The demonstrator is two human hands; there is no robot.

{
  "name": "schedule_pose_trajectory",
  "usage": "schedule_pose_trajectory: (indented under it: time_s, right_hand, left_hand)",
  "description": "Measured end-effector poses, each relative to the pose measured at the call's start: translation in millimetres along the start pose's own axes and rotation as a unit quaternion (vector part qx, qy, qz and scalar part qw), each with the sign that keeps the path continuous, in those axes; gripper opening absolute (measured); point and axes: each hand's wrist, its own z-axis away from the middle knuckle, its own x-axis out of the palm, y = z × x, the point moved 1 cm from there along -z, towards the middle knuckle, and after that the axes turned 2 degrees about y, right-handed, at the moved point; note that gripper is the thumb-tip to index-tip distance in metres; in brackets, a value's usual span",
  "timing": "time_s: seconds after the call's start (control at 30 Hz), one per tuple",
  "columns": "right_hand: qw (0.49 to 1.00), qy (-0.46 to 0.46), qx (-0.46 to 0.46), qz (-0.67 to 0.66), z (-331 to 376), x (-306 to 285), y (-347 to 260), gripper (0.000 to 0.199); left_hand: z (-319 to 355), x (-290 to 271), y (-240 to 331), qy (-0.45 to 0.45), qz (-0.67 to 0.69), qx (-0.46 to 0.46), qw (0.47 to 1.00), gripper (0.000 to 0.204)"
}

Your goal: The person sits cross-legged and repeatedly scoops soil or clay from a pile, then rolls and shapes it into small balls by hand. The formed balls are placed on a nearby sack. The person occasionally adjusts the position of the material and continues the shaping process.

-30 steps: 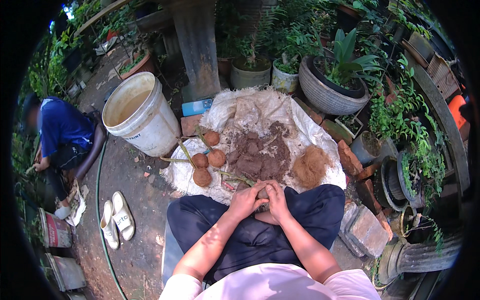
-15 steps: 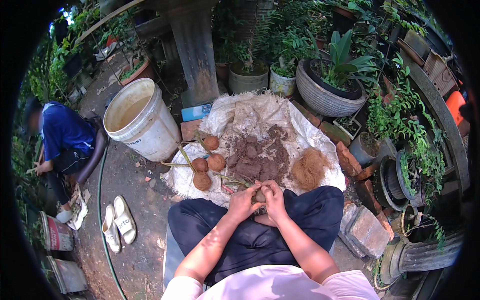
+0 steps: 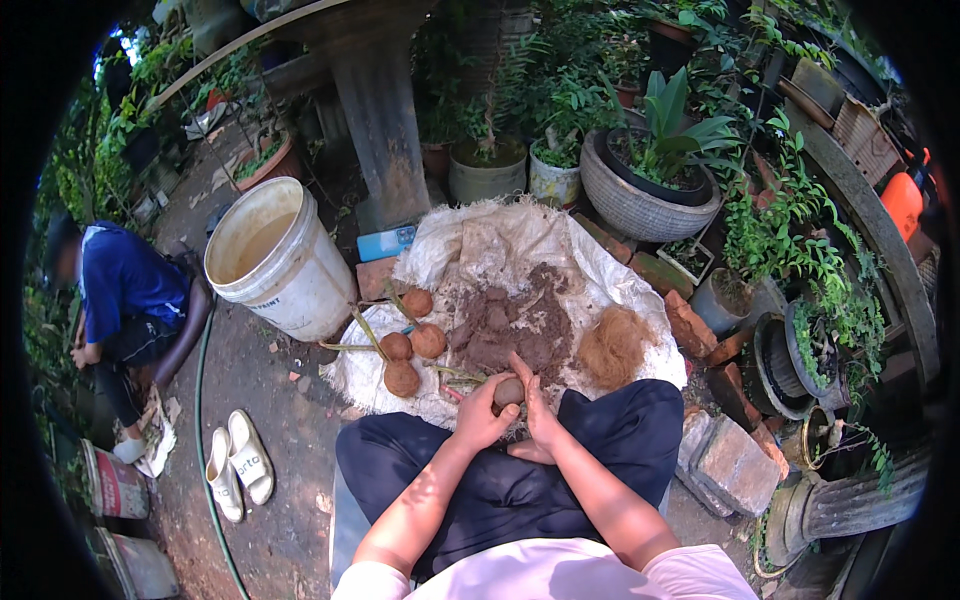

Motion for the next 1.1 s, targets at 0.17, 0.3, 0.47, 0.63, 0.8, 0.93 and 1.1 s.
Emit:
schedule_pose_trajectory:
  time_s: [0.17,0.3,0.47,0.63,0.8,0.93,1.1]
  right_hand:
    - [0.999,-0.035,0.0,0.037,5.2,12.8,10.0,0.085]
    - [0.996,-0.043,-0.031,0.077,7.1,14.6,10.9,0.083]
    - [0.984,-0.041,-0.095,0.148,7.3,15.8,2.6,0.072]
    - [0.967,-0.023,-0.112,0.228,15.7,20.2,0.3,0.054]
    - [0.974,-0.015,-0.134,0.182,9.6,19.5,5.2,0.045]
    - [0.982,-0.025,-0.144,0.115,3.7,20.9,7.8,0.045]
    - [0.999,-0.01,-0.028,-0.028,4.9,23.7,10.6,0.058]
  left_hand:
    - [4.5,-4.2,-6.5,0.042,0.001,-0.047,0.998,0.048]
    - [5.5,-6.3,-10.2,0.063,-0.002,-0.031,0.998,0.054]
    - [4.9,-4.9,-13.9,0.064,0.121,-0.039,0.99,0.061]
    - [7.0,-6.7,-15.8,0.053,0.119,-0.082,0.988,0.043]
    - [7.2,-8.3,-19.0,0.057,0.042,-0.037,0.997,0.04]
    - [6.9,-7.8,-18.3,0.064,-0.008,-0.013,0.998,0.041]
    - [4.4,-14.4,-4.5,0.071,-0.024,0.0,0.997,0.061]
